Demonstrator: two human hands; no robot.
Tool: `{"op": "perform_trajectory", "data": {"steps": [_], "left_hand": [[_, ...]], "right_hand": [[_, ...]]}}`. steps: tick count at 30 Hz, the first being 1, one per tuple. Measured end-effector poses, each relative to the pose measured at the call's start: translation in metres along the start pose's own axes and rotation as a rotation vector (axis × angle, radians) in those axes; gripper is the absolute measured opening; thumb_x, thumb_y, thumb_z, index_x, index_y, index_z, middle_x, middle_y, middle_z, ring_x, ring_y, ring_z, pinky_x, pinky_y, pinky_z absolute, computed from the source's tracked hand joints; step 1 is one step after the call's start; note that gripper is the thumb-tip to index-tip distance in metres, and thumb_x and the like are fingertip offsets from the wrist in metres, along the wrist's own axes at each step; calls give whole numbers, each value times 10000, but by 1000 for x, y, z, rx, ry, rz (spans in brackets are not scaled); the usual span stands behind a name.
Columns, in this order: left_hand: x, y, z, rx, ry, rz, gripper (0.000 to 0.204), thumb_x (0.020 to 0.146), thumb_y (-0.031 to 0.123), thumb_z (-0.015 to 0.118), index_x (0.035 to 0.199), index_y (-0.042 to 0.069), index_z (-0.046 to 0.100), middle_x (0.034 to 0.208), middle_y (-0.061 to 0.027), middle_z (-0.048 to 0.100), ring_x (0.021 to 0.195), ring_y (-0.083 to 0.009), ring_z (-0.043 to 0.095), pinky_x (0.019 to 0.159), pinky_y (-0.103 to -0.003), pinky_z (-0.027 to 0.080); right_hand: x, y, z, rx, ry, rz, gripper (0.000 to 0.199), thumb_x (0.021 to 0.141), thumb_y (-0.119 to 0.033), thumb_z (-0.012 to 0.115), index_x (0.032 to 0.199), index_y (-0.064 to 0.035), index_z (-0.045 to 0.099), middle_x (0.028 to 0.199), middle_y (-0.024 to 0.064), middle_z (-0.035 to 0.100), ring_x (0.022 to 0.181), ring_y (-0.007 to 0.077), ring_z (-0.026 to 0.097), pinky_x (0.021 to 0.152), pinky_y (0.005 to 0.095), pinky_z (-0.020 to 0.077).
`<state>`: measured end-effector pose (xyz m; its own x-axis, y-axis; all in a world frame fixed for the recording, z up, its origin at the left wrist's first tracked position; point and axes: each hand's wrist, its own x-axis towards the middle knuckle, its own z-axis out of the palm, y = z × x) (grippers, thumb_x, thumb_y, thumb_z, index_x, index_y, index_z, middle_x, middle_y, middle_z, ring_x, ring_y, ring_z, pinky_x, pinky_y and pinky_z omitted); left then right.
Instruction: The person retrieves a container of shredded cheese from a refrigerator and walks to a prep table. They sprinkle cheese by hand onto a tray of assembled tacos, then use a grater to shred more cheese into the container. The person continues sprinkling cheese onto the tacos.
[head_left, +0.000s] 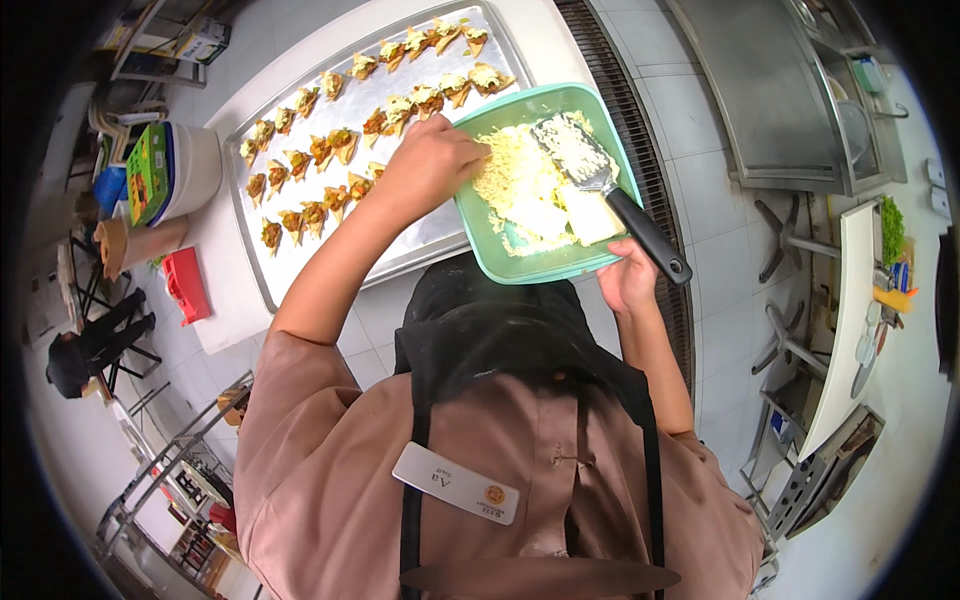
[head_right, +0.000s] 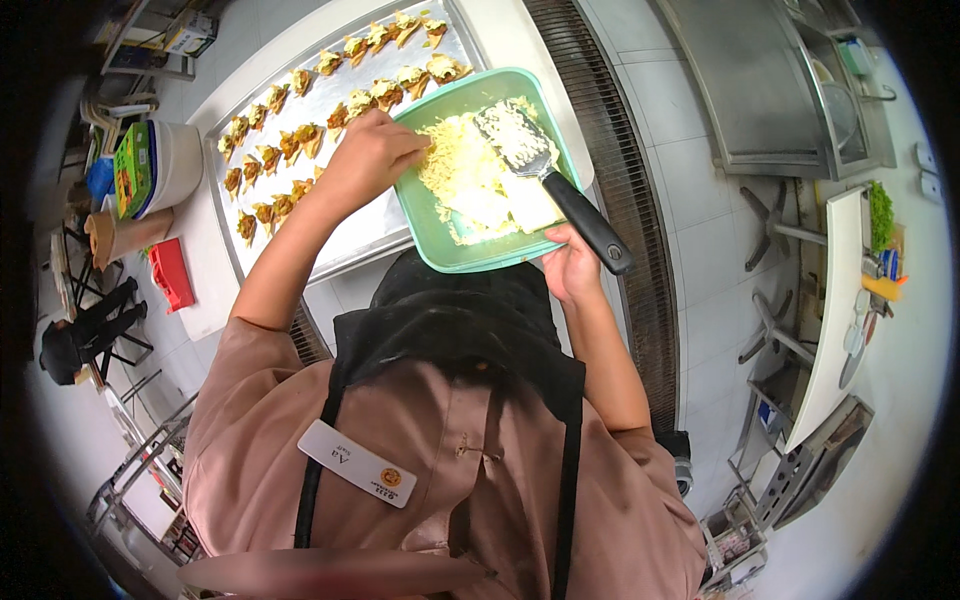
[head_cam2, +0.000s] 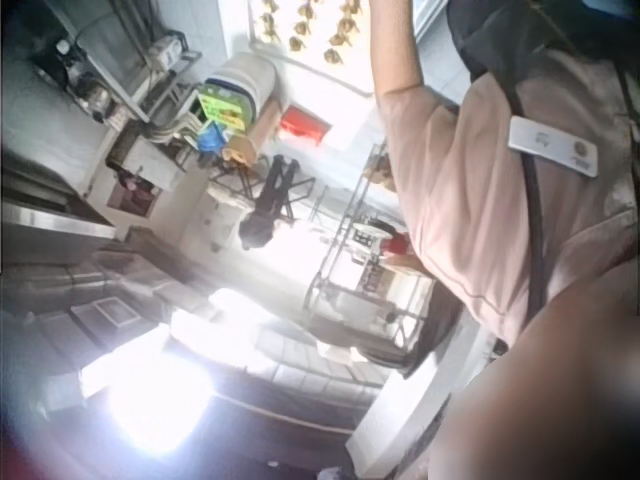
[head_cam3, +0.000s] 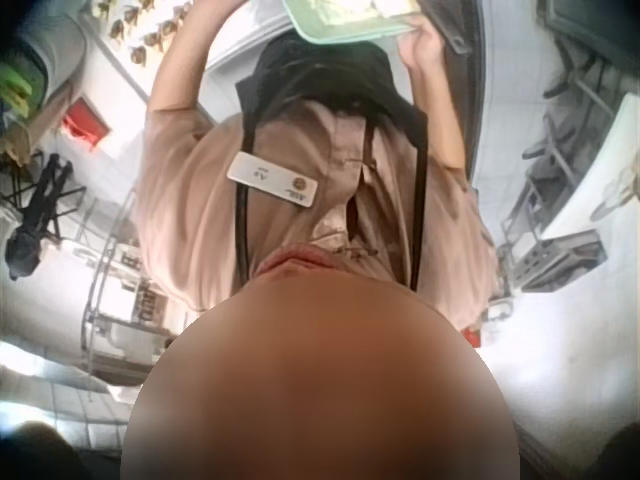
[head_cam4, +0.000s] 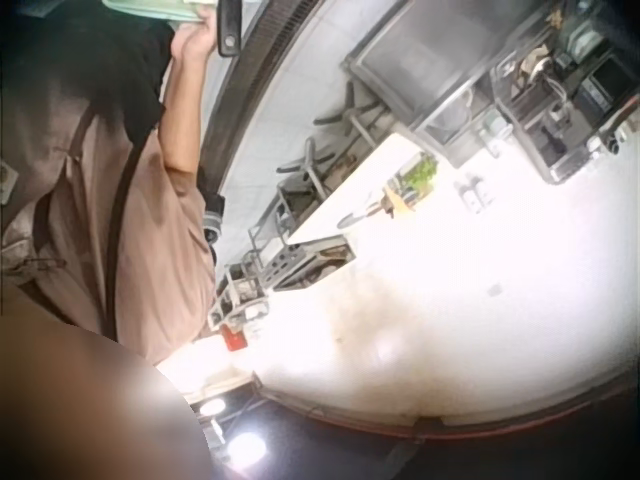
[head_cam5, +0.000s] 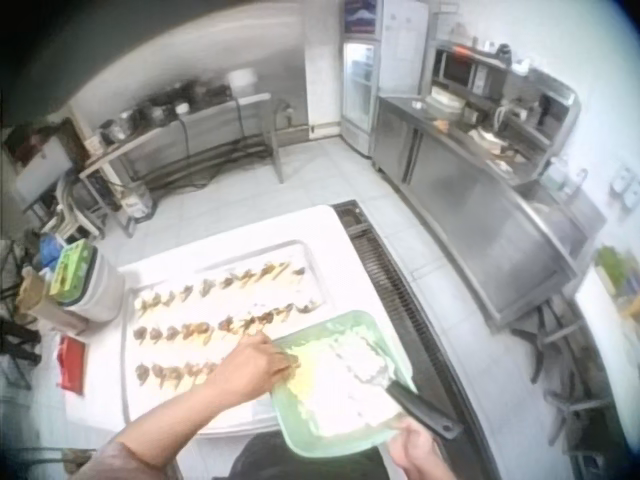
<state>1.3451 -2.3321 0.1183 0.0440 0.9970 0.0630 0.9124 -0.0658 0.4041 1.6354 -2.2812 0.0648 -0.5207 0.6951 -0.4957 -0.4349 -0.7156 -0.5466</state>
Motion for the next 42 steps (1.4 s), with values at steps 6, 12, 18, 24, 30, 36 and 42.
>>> {"op": "perform_trajectory", "data": {"steps": [6, 12, 18, 24, 30, 36, 42], "left_hand": [[-8, 17, 12, 50, -74, -98, 307, 738, 196, 686, 1031, 105, 667, 873, -36, 667, 899, -234, 499, 832, -342, 383], [-10, 11, 15, 111, -101, -56, 247, 735, 166, 678, 974, 108, 696, 823, -38, 667, 843, -223, 506, 813, -345, 389], [-36, -13, -7, -167, 93, -107, 215, 721, 163, 719, 916, 75, 711, 785, -52, 663, 818, -219, 533, 788, -347, 433], [-61, -58, -32, -637, -64, -440, 267, 771, 236, 736, 958, 51, 687, 771, -17, 636, 710, -118, 523, 675, -261, 450], [-81, -140, -44, -1069, 164, -531, 248, 800, 205, 719, 971, 39, 649, 804, 5, 623, 745, -69, 539, 697, -217, 424], [-84, -244, -31, -542, 23, -551, 337, 860, 302, 628, 1060, 30, 625, 884, -88, 665, 808, -159, 601, 751, -285, 456], [-72, -279, 6, -254, -88, -387, 265, 885, 238, 521, 1061, 83, 645, 968, -151, 651, 893, -315, 608, 798, -382, 471]], "right_hand": [[-1, -7, -2, -22, -44, 24, 361, 714, -37, 505, 1071, 0, 541, 1078, 136, 577, 980, 272, 575, 796, 430, 499], [0, -6, 2, -52, -78, 6, 375, 717, -38, 497, 1087, 1, 537, 1090, 134, 574, 984, 252, 578, 822, 407, 496], [-2, 19, 19, -26, -76, 44, 429, 716, -36, 482, 1139, 31, 507, 1142, 142, 562, 1045, 244, 555, 913, 389, 446], [2, 66, 56, -67, 7, -4, 523, 697, -79, 457, 1205, 47, 465, 1184, 170, 540, 1079, 286, 541, 881, 416, 470], [-6, 114, 84, 6, 42, -22, 473, 698, -53, 491, 1163, 32, 496, 1154, 144, 561, 1089, 268, 534, 947, 412, 421], [-24, 162, 106, -19, 109, -80, 571, 688, -102, 475, 1241, 38, 441, 1224, 161, 519, 1115, 281, 522, 921, 414, 445], [-42, 174, 106, 54, 144, -107, 547, 694, -96, 506, 1224, 36, 462, 1214, 158, 534, 1121, 299, 520, 946, 438, 424]]}}
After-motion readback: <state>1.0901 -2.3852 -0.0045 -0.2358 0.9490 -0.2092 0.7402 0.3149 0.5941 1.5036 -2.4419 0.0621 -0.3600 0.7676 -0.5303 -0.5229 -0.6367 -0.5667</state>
